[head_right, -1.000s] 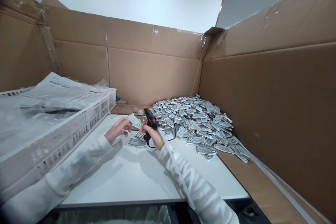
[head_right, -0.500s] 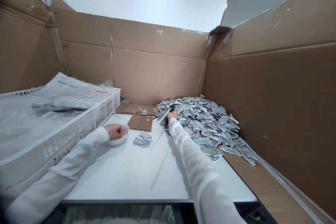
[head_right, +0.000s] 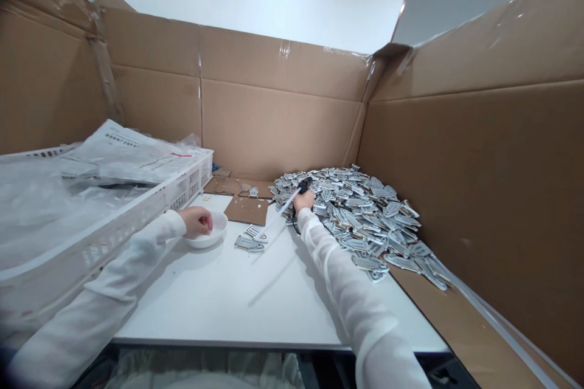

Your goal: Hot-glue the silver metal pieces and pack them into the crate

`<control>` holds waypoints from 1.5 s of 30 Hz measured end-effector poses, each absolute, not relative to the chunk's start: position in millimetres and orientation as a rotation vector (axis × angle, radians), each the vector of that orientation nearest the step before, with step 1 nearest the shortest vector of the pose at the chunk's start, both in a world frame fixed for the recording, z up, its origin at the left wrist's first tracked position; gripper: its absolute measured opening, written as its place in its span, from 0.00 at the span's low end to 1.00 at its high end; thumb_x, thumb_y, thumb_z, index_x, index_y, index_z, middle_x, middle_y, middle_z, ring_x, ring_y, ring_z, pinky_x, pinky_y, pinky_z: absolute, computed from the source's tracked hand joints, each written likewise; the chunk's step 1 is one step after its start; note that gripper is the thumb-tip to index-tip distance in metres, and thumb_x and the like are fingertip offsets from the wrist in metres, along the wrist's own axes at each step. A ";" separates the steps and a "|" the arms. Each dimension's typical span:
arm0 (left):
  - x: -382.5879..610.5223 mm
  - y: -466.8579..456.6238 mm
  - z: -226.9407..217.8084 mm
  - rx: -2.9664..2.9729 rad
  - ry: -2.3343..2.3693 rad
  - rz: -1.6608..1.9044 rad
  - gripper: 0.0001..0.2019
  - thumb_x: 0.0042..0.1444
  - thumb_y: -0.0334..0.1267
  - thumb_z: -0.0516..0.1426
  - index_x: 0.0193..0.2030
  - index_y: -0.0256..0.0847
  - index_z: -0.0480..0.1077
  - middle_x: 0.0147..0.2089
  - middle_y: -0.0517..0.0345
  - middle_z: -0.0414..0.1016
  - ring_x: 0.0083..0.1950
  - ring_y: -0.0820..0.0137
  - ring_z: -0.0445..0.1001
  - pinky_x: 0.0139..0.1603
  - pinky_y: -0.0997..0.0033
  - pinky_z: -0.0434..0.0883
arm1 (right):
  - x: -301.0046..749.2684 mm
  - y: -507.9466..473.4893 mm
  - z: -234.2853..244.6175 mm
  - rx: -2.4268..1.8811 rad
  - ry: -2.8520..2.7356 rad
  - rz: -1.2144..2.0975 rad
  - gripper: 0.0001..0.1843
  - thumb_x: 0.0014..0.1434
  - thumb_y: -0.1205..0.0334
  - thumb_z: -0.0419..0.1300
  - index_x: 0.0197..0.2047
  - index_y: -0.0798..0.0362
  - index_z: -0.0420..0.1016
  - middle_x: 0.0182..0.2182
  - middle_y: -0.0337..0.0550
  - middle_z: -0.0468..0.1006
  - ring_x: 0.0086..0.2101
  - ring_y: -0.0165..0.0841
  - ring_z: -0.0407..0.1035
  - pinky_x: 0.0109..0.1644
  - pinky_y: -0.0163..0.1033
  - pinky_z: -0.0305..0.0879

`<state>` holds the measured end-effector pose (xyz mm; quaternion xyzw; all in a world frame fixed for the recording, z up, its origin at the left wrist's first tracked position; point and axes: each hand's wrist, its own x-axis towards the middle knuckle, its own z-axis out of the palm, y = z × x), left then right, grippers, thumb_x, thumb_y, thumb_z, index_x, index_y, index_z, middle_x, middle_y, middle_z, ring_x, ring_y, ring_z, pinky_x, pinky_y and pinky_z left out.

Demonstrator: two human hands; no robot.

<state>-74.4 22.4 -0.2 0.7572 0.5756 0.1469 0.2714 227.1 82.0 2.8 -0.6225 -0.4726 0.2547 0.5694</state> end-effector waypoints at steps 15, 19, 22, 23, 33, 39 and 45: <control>-82.2 11.2 14.6 2.154 1.670 0.305 0.07 0.24 0.29 0.61 0.16 0.41 0.69 0.19 0.64 0.66 0.24 0.73 0.62 0.26 0.77 0.58 | 185.0 8.3 -33.3 -1.211 -2.236 0.330 0.09 0.43 0.65 0.60 0.31 0.54 0.65 0.28 0.41 0.71 0.29 0.32 0.63 0.31 0.34 0.54; -80.9 12.5 18.1 2.223 1.625 0.356 0.03 0.30 0.31 0.58 0.17 0.40 0.67 0.20 0.62 0.66 0.25 0.72 0.63 0.25 0.77 0.57 | 185.0 4.2 -32.7 -1.200 -2.264 0.307 0.09 0.45 0.65 0.58 0.32 0.54 0.65 0.28 0.42 0.70 0.29 0.33 0.63 0.32 0.34 0.54; -80.3 12.1 21.8 2.225 1.651 0.446 0.02 0.33 0.31 0.57 0.19 0.40 0.67 0.20 0.62 0.65 0.25 0.72 0.64 0.25 0.77 0.57 | 185.4 3.4 -32.0 -1.144 -2.216 0.304 0.09 0.43 0.66 0.59 0.31 0.54 0.64 0.27 0.39 0.69 0.28 0.31 0.62 0.31 0.33 0.54; -80.1 11.7 23.1 2.214 1.669 0.475 0.02 0.34 0.31 0.57 0.20 0.39 0.68 0.19 0.62 0.64 0.24 0.73 0.63 0.24 0.77 0.57 | 185.5 3.4 -31.7 -1.117 -2.192 0.323 0.09 0.42 0.66 0.59 0.30 0.53 0.64 0.26 0.38 0.68 0.28 0.31 0.61 0.31 0.33 0.54; -80.2 8.5 25.0 2.216 1.655 0.476 0.07 0.46 0.36 0.51 0.25 0.37 0.69 0.21 0.62 0.66 0.18 0.76 0.62 0.26 0.75 0.60 | 183.0 1.5 -22.0 -0.932 -1.930 0.470 0.10 0.44 0.60 0.57 0.27 0.54 0.59 0.21 0.34 0.59 0.23 0.27 0.53 0.28 0.33 0.52; -68.4 3.7 27.6 2.412 1.560 0.880 0.10 0.52 0.40 0.47 0.29 0.38 0.66 0.33 0.56 0.68 0.30 0.72 0.65 0.38 0.69 0.62 | 178.8 -9.3 -15.7 -0.855 -1.883 0.424 0.07 0.48 0.61 0.55 0.30 0.53 0.60 0.24 0.36 0.61 0.26 0.29 0.55 0.31 0.34 0.54; -32.3 -8.7 23.4 2.037 1.015 1.009 0.15 0.51 0.50 0.48 0.30 0.37 0.61 0.42 0.53 0.69 0.37 0.71 0.67 0.37 0.72 0.63 | 167.1 -15.9 -17.1 -0.732 -1.868 0.306 0.04 0.52 0.64 0.50 0.28 0.52 0.63 0.28 0.40 0.63 0.34 0.34 0.58 0.38 0.38 0.56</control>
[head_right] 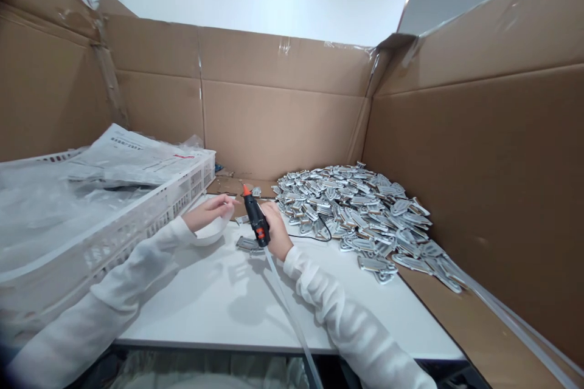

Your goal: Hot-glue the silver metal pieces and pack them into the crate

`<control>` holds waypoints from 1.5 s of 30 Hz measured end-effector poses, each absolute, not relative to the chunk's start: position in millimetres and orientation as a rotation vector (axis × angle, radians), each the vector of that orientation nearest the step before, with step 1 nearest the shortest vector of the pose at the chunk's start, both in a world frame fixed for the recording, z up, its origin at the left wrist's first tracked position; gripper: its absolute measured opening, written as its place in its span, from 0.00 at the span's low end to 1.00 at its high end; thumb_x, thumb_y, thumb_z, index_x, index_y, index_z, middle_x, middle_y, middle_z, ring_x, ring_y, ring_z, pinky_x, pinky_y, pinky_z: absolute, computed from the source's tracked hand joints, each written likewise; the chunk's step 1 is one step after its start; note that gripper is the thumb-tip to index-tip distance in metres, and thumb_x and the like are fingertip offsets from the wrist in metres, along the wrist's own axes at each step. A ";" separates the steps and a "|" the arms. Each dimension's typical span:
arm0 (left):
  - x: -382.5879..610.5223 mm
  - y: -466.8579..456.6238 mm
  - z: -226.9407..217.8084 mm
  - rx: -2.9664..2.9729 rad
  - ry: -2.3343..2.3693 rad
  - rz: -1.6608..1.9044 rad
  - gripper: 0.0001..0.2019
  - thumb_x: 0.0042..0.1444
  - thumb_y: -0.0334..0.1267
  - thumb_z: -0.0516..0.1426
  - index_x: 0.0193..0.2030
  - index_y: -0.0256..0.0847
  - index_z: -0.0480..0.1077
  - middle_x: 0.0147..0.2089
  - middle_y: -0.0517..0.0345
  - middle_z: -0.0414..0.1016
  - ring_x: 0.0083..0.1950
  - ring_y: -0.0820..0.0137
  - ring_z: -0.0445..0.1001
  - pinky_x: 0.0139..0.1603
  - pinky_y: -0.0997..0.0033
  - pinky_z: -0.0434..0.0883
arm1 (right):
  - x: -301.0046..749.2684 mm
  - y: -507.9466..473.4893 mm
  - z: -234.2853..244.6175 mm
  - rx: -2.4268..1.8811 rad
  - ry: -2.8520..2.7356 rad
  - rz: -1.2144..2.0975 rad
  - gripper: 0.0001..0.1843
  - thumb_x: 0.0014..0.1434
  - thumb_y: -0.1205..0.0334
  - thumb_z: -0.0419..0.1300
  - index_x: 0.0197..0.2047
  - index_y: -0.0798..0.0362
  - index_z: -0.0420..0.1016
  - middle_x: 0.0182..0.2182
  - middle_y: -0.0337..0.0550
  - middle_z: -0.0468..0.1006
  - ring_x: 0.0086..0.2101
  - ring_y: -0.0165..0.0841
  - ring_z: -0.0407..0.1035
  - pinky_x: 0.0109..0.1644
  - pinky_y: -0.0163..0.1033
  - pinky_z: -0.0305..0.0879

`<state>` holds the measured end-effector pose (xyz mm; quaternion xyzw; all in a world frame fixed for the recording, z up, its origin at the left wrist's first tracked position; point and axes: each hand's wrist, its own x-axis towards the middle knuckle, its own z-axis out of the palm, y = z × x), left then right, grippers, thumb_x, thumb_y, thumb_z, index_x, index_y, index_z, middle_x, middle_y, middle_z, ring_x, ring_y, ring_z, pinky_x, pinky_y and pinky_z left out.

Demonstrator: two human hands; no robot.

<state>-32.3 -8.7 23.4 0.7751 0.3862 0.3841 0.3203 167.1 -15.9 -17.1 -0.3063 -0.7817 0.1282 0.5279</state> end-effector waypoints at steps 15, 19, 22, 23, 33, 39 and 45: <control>7.4 -22.8 -4.8 1.541 0.841 1.142 0.22 0.42 0.56 0.56 0.29 0.39 0.55 0.21 0.68 0.61 0.17 0.78 0.65 0.13 0.81 0.58 | 160.7 -31.2 -7.7 -0.691 -1.693 0.393 0.11 0.51 0.58 0.53 0.39 0.52 0.64 0.39 0.45 0.65 0.41 0.36 0.61 0.47 0.41 0.58; 7.4 -26.1 -3.6 1.568 0.877 1.210 0.19 0.46 0.53 0.55 0.30 0.38 0.56 0.24 0.65 0.64 0.20 0.76 0.69 0.14 0.81 0.59 | 163.7 -29.1 -9.6 -0.880 -1.557 0.675 0.16 0.52 0.52 0.53 0.40 0.53 0.65 0.31 0.43 0.70 0.33 0.34 0.65 0.38 0.40 0.61; 7.7 -28.6 -3.1 1.568 0.915 1.223 0.19 0.46 0.51 0.56 0.29 0.38 0.56 0.25 0.65 0.64 0.21 0.76 0.70 0.13 0.82 0.58 | 162.3 -32.0 -7.9 -0.907 -1.540 0.842 0.15 0.51 0.50 0.54 0.33 0.54 0.65 0.25 0.40 0.70 0.27 0.32 0.64 0.31 0.37 0.60; 7.8 -29.2 -2.7 1.571 0.920 1.219 0.19 0.45 0.51 0.56 0.29 0.38 0.55 0.25 0.65 0.65 0.21 0.76 0.70 0.13 0.82 0.58 | 161.6 -33.5 -6.8 -0.898 -1.556 0.867 0.14 0.51 0.50 0.54 0.30 0.54 0.65 0.24 0.39 0.69 0.26 0.31 0.64 0.30 0.36 0.59; 10.0 -32.5 0.5 1.525 0.848 1.202 0.18 0.45 0.51 0.57 0.29 0.39 0.56 0.24 0.66 0.62 0.19 0.80 0.64 0.13 0.82 0.57 | 158.7 -36.9 -3.1 -0.869 -1.577 0.859 0.13 0.51 0.53 0.54 0.24 0.53 0.61 0.20 0.37 0.66 0.23 0.28 0.60 0.28 0.34 0.57; 12.3 -35.9 -3.3 1.571 0.773 1.253 0.16 0.49 0.47 0.55 0.41 0.42 0.59 0.33 0.62 0.64 0.21 0.81 0.64 0.14 0.83 0.57 | 159.9 -34.2 -5.2 -0.851 -1.583 0.837 0.12 0.52 0.53 0.54 0.26 0.52 0.60 0.20 0.36 0.65 0.24 0.28 0.61 0.31 0.35 0.58; 12.3 -35.3 -6.9 1.656 0.779 1.223 0.21 0.51 0.46 0.54 0.50 0.44 0.56 0.37 0.58 0.62 0.23 0.80 0.64 0.16 0.81 0.60 | 161.3 -36.6 -2.4 -0.855 -1.578 0.773 0.12 0.52 0.53 0.54 0.26 0.53 0.60 0.21 0.36 0.65 0.24 0.28 0.61 0.32 0.35 0.58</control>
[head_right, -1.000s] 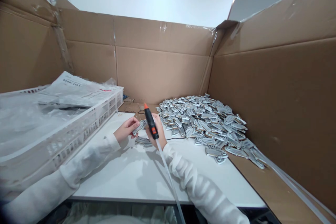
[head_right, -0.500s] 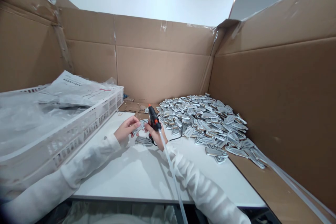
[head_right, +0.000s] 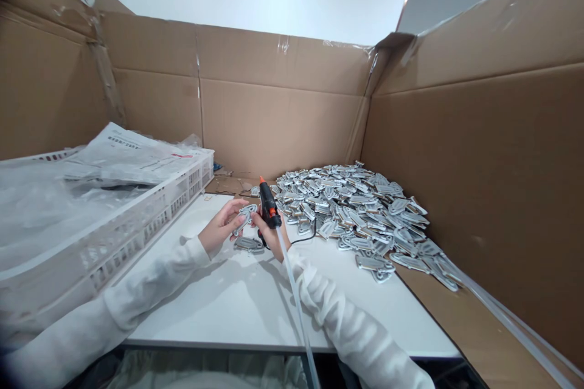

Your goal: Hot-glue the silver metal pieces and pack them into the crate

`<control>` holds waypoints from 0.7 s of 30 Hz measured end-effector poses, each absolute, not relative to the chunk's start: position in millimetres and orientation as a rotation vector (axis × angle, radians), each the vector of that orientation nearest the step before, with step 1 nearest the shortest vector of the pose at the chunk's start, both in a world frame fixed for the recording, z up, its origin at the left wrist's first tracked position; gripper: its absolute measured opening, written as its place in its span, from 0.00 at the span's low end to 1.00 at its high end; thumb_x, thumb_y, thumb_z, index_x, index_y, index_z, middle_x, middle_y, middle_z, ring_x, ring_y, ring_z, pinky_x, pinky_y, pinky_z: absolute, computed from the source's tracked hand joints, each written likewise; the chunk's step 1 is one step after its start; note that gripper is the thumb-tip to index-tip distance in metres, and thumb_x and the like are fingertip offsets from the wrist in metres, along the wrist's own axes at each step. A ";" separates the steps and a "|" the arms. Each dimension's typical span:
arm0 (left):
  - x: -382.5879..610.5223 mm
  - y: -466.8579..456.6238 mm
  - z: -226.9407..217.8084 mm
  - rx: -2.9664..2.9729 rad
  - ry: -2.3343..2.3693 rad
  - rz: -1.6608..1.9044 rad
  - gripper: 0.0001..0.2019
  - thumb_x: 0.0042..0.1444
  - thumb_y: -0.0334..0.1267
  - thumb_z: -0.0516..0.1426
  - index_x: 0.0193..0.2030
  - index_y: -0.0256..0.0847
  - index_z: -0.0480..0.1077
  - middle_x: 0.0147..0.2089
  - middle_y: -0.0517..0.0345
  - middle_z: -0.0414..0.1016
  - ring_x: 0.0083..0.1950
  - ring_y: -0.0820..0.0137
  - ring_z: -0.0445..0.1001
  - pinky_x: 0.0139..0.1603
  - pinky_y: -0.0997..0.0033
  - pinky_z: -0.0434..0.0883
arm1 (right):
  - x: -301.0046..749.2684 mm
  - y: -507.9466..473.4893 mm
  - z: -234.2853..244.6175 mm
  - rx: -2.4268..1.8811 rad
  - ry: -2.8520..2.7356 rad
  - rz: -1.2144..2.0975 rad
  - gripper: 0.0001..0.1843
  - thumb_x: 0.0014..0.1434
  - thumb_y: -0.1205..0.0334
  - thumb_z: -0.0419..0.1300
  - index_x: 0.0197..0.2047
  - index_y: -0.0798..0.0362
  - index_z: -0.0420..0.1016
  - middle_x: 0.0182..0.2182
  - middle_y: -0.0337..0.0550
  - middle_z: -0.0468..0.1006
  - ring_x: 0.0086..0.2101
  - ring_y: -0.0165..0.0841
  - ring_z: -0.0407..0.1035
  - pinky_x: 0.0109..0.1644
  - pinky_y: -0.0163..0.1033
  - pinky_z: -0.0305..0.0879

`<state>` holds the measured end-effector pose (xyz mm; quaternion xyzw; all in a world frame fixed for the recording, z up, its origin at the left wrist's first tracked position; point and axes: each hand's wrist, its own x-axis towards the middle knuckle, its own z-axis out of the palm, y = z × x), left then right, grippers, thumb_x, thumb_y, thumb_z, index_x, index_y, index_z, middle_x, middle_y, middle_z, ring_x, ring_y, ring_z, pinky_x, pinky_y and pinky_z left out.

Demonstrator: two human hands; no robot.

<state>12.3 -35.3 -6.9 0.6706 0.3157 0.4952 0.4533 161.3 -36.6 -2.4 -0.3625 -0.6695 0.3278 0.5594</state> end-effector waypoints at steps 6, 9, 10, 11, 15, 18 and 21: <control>13.4 -34.2 -11.9 1.638 0.727 1.086 0.24 0.51 0.48 0.53 0.51 0.40 0.54 0.33 0.59 0.63 0.20 0.79 0.64 0.14 0.80 0.58 | 160.4 -40.2 1.1 -0.852 -1.545 0.835 0.12 0.51 0.53 0.54 0.27 0.52 0.60 0.20 0.35 0.64 0.23 0.28 0.60 0.29 0.34 0.58; 12.6 -34.5 -11.1 1.593 0.739 1.094 0.24 0.50 0.49 0.54 0.51 0.40 0.54 0.32 0.59 0.65 0.18 0.79 0.64 0.13 0.80 0.56 | 160.5 -39.5 0.3 -0.844 -1.552 0.834 0.12 0.51 0.53 0.54 0.27 0.53 0.60 0.21 0.36 0.64 0.25 0.29 0.61 0.30 0.35 0.59; 12.2 -34.4 -10.6 1.576 0.735 1.089 0.25 0.49 0.49 0.55 0.50 0.40 0.55 0.32 0.59 0.67 0.18 0.79 0.65 0.13 0.80 0.56 | 160.7 -39.0 -0.2 -0.844 -1.554 0.840 0.12 0.51 0.52 0.54 0.26 0.53 0.60 0.21 0.36 0.64 0.25 0.29 0.61 0.31 0.35 0.59; 11.7 -34.1 -10.1 1.559 0.729 1.080 0.25 0.49 0.49 0.56 0.50 0.39 0.55 0.32 0.58 0.68 0.18 0.78 0.66 0.13 0.80 0.56 | 160.9 -38.5 -0.8 -0.843 -1.555 0.851 0.13 0.51 0.52 0.54 0.26 0.53 0.60 0.21 0.36 0.64 0.25 0.28 0.61 0.31 0.35 0.59; 10.2 -31.9 -8.5 1.500 0.722 1.030 0.24 0.45 0.50 0.58 0.43 0.38 0.57 0.32 0.55 0.72 0.20 0.74 0.70 0.12 0.81 0.57 | 161.5 -36.0 -3.2 -0.828 -1.546 0.873 0.13 0.51 0.52 0.54 0.27 0.52 0.60 0.21 0.36 0.64 0.24 0.28 0.60 0.30 0.34 0.58; 9.5 -30.9 -7.6 1.461 0.740 0.988 0.24 0.43 0.52 0.58 0.40 0.39 0.57 0.32 0.56 0.74 0.14 0.77 0.67 0.09 0.82 0.53 | 161.7 -35.1 -3.7 -0.826 -1.559 0.856 0.12 0.52 0.52 0.53 0.27 0.52 0.60 0.20 0.35 0.63 0.23 0.28 0.59 0.29 0.34 0.58; 8.6 -31.0 -6.8 1.447 0.773 0.957 0.24 0.43 0.53 0.58 0.40 0.39 0.56 0.28 0.58 0.74 0.09 0.81 0.61 0.07 0.84 0.48 | 162.3 -37.3 -1.7 -0.841 -1.588 0.838 0.13 0.53 0.52 0.53 0.26 0.52 0.59 0.19 0.35 0.63 0.22 0.28 0.59 0.28 0.34 0.58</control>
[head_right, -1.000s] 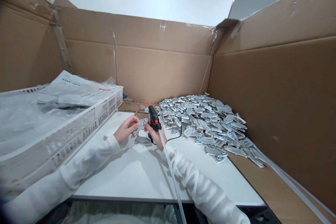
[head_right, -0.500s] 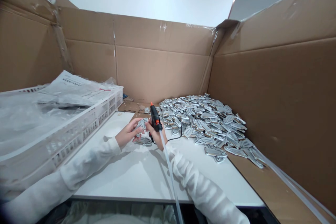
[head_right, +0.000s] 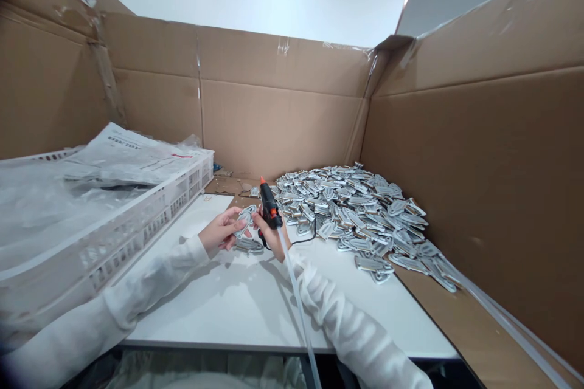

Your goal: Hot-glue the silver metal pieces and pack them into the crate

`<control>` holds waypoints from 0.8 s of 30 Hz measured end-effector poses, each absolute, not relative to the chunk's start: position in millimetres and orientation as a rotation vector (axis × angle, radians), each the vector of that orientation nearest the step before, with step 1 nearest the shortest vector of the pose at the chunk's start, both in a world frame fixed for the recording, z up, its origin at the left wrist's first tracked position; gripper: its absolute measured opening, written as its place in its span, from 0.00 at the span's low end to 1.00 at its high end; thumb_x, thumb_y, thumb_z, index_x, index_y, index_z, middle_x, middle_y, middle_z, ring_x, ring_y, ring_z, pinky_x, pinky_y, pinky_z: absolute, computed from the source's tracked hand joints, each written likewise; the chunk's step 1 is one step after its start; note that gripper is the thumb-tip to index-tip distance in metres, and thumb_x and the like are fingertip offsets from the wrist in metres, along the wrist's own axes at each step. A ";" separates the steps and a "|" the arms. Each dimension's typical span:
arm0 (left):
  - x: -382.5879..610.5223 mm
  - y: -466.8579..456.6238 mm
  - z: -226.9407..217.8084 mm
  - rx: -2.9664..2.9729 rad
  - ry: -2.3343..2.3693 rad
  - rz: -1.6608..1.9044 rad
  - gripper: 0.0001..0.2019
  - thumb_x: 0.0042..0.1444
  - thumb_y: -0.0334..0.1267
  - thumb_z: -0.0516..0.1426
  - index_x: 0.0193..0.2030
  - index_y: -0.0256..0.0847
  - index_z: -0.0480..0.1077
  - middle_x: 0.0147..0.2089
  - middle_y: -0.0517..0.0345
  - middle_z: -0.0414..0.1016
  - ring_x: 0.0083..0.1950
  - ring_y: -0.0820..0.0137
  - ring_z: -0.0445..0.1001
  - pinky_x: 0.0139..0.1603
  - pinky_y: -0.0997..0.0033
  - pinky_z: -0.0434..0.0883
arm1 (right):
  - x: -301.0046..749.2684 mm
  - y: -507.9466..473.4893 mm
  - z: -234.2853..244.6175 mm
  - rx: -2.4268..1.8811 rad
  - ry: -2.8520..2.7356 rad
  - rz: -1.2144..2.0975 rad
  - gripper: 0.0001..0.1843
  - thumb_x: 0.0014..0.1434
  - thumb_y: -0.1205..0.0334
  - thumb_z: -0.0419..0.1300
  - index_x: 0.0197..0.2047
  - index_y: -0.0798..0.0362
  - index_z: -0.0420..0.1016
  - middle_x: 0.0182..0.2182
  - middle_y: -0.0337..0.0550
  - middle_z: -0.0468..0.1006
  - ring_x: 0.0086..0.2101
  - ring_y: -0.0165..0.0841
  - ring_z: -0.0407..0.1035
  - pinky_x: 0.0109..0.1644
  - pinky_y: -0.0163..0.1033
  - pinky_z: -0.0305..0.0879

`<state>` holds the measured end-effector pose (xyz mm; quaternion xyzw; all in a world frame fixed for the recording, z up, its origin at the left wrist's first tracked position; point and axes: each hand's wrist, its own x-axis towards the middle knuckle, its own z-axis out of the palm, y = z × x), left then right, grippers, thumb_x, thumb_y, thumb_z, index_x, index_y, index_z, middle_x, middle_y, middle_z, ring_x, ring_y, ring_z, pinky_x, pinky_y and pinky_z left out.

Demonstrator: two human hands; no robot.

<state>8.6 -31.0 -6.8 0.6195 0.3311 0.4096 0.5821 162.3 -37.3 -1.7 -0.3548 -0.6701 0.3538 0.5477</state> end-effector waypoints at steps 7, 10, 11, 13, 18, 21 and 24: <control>8.2 -33.1 -6.7 1.489 0.845 0.975 0.23 0.43 0.53 0.58 0.39 0.39 0.57 0.25 0.59 0.74 0.08 0.81 0.59 0.07 0.84 0.47 | 163.9 -47.2 4.7 -0.893 -1.692 0.773 0.14 0.51 0.52 0.54 0.23 0.53 0.60 0.19 0.36 0.62 0.23 0.28 0.58 0.29 0.35 0.57; 9.9 -33.7 -6.5 1.469 0.812 0.958 0.24 0.42 0.52 0.59 0.39 0.39 0.57 0.27 0.58 0.74 0.10 0.80 0.62 0.08 0.84 0.49 | 165.0 -44.2 2.6 -0.897 -1.671 0.772 0.14 0.51 0.52 0.55 0.24 0.52 0.58 0.19 0.35 0.61 0.23 0.28 0.57 0.29 0.35 0.56; 10.6 -33.7 -6.5 1.463 0.787 0.950 0.25 0.41 0.51 0.60 0.40 0.39 0.56 0.28 0.57 0.75 0.12 0.80 0.63 0.08 0.83 0.50 | 165.3 -42.7 1.7 -0.900 -1.658 0.770 0.14 0.51 0.53 0.55 0.24 0.52 0.58 0.19 0.34 0.60 0.23 0.28 0.57 0.30 0.35 0.56; 12.0 -33.6 -6.6 1.457 0.738 0.933 0.27 0.40 0.51 0.61 0.41 0.38 0.56 0.30 0.56 0.74 0.14 0.79 0.65 0.10 0.83 0.54 | 165.4 -40.1 0.4 -0.906 -1.629 0.758 0.14 0.50 0.53 0.55 0.24 0.52 0.58 0.20 0.34 0.60 0.23 0.28 0.57 0.30 0.35 0.57; 13.1 -33.3 -5.1 1.431 0.757 1.061 0.22 0.43 0.47 0.59 0.40 0.37 0.58 0.31 0.55 0.73 0.16 0.77 0.68 0.11 0.82 0.56 | 163.1 -38.0 -0.7 -0.873 -1.573 0.725 0.14 0.51 0.49 0.54 0.29 0.52 0.61 0.22 0.36 0.63 0.24 0.29 0.59 0.32 0.36 0.59; 11.4 -32.3 -1.8 1.326 0.854 1.225 0.18 0.46 0.44 0.57 0.36 0.40 0.53 0.32 0.56 0.73 0.16 0.76 0.68 0.10 0.81 0.56 | 163.7 -38.0 -2.4 -0.892 -1.591 0.765 0.16 0.52 0.47 0.53 0.30 0.52 0.62 0.18 0.33 0.60 0.19 0.27 0.57 0.26 0.34 0.57; 9.8 -30.7 0.6 1.251 0.906 1.265 0.16 0.48 0.42 0.54 0.35 0.42 0.47 0.31 0.60 0.72 0.15 0.76 0.68 0.10 0.81 0.56 | 165.4 -37.4 -5.3 -0.984 -1.640 0.818 0.20 0.53 0.44 0.51 0.26 0.53 0.66 0.17 0.35 0.61 0.18 0.27 0.56 0.22 0.34 0.54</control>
